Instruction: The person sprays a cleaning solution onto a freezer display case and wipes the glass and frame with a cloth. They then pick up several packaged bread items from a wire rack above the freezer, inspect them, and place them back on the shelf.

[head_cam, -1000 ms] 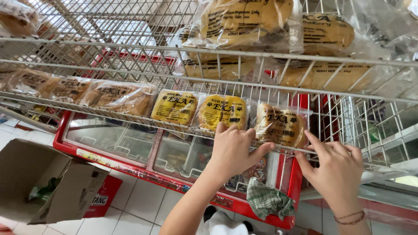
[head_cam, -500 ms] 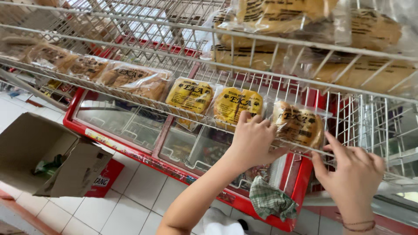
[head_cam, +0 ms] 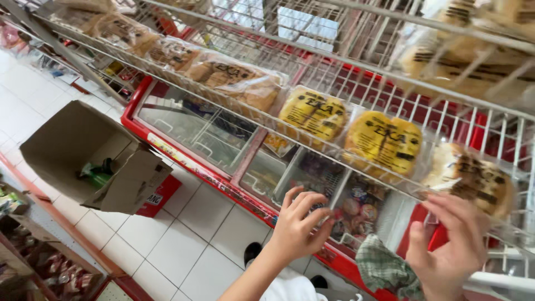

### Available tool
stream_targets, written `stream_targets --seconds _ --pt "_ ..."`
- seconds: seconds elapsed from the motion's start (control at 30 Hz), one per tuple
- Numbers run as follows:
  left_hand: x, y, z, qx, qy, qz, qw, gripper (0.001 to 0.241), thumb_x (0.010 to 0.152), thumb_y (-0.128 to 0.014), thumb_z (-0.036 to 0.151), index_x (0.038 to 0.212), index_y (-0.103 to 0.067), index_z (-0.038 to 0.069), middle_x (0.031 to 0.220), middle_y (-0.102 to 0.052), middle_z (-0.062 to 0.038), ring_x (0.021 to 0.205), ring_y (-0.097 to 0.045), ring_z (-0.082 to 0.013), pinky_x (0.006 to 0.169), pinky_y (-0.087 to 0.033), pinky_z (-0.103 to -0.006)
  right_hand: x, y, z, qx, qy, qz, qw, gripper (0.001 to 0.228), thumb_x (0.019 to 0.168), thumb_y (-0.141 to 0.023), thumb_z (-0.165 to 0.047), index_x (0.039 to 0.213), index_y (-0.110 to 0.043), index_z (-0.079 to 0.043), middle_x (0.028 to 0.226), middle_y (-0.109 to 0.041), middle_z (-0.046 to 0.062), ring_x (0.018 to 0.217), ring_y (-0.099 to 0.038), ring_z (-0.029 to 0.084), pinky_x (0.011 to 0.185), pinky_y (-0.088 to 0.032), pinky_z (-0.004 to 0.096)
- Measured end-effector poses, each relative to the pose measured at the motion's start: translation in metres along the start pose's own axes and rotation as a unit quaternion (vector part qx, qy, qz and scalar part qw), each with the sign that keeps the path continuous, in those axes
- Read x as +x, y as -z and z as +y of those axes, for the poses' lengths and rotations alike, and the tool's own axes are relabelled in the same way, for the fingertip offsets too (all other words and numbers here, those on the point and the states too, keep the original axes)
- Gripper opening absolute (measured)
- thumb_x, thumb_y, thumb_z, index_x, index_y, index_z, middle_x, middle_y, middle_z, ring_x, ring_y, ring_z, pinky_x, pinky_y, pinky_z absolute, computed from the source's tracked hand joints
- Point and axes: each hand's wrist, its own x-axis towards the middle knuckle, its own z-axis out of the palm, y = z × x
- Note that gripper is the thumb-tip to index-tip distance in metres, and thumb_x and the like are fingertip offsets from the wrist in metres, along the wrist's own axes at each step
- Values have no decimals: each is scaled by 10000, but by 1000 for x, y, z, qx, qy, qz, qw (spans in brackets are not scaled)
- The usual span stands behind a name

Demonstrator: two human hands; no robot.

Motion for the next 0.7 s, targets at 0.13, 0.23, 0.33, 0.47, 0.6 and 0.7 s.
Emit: stream_targets --seconds 0.13,0.23,0.33,0.47,0.6,0.7 --pt "-6 52 -37 14 23 13 1000 178 827 -765 49 977 -679 92 1078 -667 -70 1041 -668 -276 1059 -473 -480 31 -59 -64 23 17 -66 997 205 894 -704 -138 1085 -693 -66 1168 -684 79 1180 -632 270 1138 -436 432" --pt "5 101 -70 42 25 32 998 181 831 -769 50 981 -676 89 1061 -660 -69 1018 -663 -278 1036 -472 -475 56 -107 -106 14 41 -107 993 233 838 -710 -128 1065 -703 -77 1173 -679 72 1158 -626 262 1173 -400 462" --pt "25 151 -109 78 30 69 994 179 835 -765 52 985 -674 87 1074 -654 -80 1011 -645 -293 998 -470 -466 77 -154 -136 -6 59 -133 989 252 871 -707 -150 1114 -713 -83 1212 -675 63 1170 -619 243 1183 -377 460" --pt "57 209 -163 119 45 99 987 161 876 -745 66 1017 -672 89 1116 -659 -77 1062 -641 -287 997 -468 -443 100 -206 -151 -87 71 -146 983 300 955 -691 -215 1219 -725 -78 1302 -671 59 1175 -616 229 1156 -390 416" --pt "93 245 -214 159 24 91 983 156 912 -721 133 1056 -680 91 1136 -652 -88 1087 -620 -296 1014 -425 -447 119 -239 -140 -261 24 -197 945 372 999 -656 -388 1144 -779 -68 1181 -742 95 1046 -677 248 1124 -418 428" --pt "121 257 -249 193 14 50 980 172 953 -683 219 1062 -683 86 1134 -669 -105 1110 -619 -313 1013 -415 -455 121 -259 -128 -300 -41 -266 915 501 1131 -533 -527 990 -800 -127 988 -765 76 960 -708 239 1115 -428 416"
